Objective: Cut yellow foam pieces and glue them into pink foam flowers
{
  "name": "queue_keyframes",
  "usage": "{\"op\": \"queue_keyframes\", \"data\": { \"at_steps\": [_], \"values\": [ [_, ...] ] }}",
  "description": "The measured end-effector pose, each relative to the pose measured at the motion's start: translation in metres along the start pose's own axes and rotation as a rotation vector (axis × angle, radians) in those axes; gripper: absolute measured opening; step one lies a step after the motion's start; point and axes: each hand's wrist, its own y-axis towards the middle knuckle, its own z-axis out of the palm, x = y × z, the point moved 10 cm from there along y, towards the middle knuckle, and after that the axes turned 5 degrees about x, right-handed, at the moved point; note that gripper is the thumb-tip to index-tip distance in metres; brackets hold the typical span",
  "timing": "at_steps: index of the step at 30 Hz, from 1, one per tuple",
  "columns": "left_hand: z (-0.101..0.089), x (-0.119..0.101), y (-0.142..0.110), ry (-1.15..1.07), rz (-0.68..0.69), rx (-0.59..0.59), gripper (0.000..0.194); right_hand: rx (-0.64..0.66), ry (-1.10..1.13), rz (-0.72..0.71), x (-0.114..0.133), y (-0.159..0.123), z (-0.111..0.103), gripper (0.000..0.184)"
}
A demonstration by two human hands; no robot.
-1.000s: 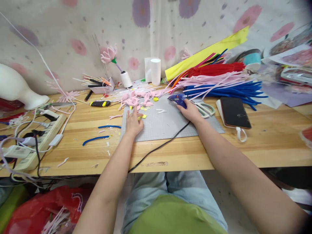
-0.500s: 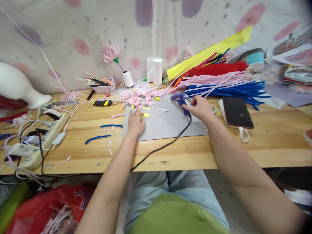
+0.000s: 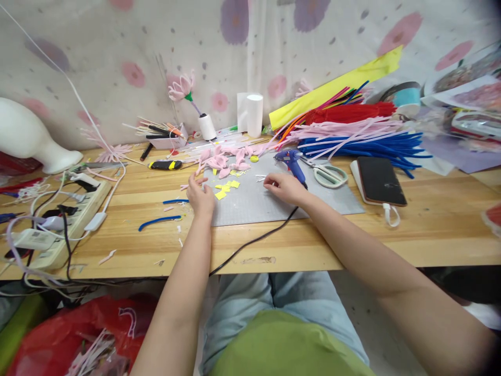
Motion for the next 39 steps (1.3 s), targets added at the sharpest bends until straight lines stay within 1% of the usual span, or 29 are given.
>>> {"op": "queue_keyframes", "data": {
  "at_steps": [2, 3, 5, 7, 10, 13, 15, 19, 24, 28, 32, 36, 39],
  "values": [
    [-0.008, 0.016, 0.005, -0.029, -0.054, -0.043, 0.052, 0.007, -0.017, -0.016, 0.006, 0.003, 0.006, 0.016],
    [-0.010, 0.022, 0.007, -0.038, -0.069, -0.046, 0.049, 0.008, -0.024, -0.012, 0.007, 0.004, 0.008, 0.016],
    [-0.007, 0.027, 0.010, -0.039, -0.075, -0.009, 0.044, 0.010, -0.025, 0.015, 0.007, 0.009, 0.010, 0.017],
    [-0.001, 0.025, 0.010, -0.031, -0.060, 0.052, 0.044, 0.012, -0.018, 0.056, 0.007, 0.016, 0.011, 0.017],
    [0.011, 0.014, 0.006, -0.004, -0.026, 0.138, 0.047, 0.006, -0.004, 0.120, 0.006, 0.026, 0.014, 0.018],
    [0.022, 0.004, 0.002, 0.059, 0.007, 0.202, 0.034, -0.025, 0.031, 0.140, 0.009, 0.033, 0.020, 0.019],
    [0.024, 0.000, 0.000, 0.104, 0.027, 0.206, 0.028, -0.086, 0.059, 0.126, 0.013, 0.033, 0.022, 0.020],
    [0.027, -0.003, 0.002, 0.156, 0.036, 0.200, 0.029, -0.198, 0.070, 0.125, 0.013, 0.023, 0.022, 0.022],
    [0.036, -0.011, 0.000, 0.227, 0.059, 0.248, 0.031, -0.181, 0.083, 0.137, 0.007, 0.017, 0.022, 0.021],
    [0.039, -0.013, -0.003, 0.245, 0.055, 0.249, 0.036, -0.175, 0.098, 0.110, 0.008, 0.019, 0.024, 0.021],
    [0.039, -0.012, -0.002, 0.240, 0.047, 0.247, 0.035, -0.174, 0.115, 0.105, 0.007, 0.020, 0.025, 0.021],
    [0.036, -0.012, 0.000, 0.211, 0.044, 0.240, 0.033, -0.175, 0.131, 0.114, 0.006, 0.020, 0.024, 0.021],
    [0.038, -0.011, 0.000, 0.109, 0.053, 0.265, 0.037, -0.166, 0.144, 0.125, 0.005, 0.020, 0.024, 0.021]
  ]
}}
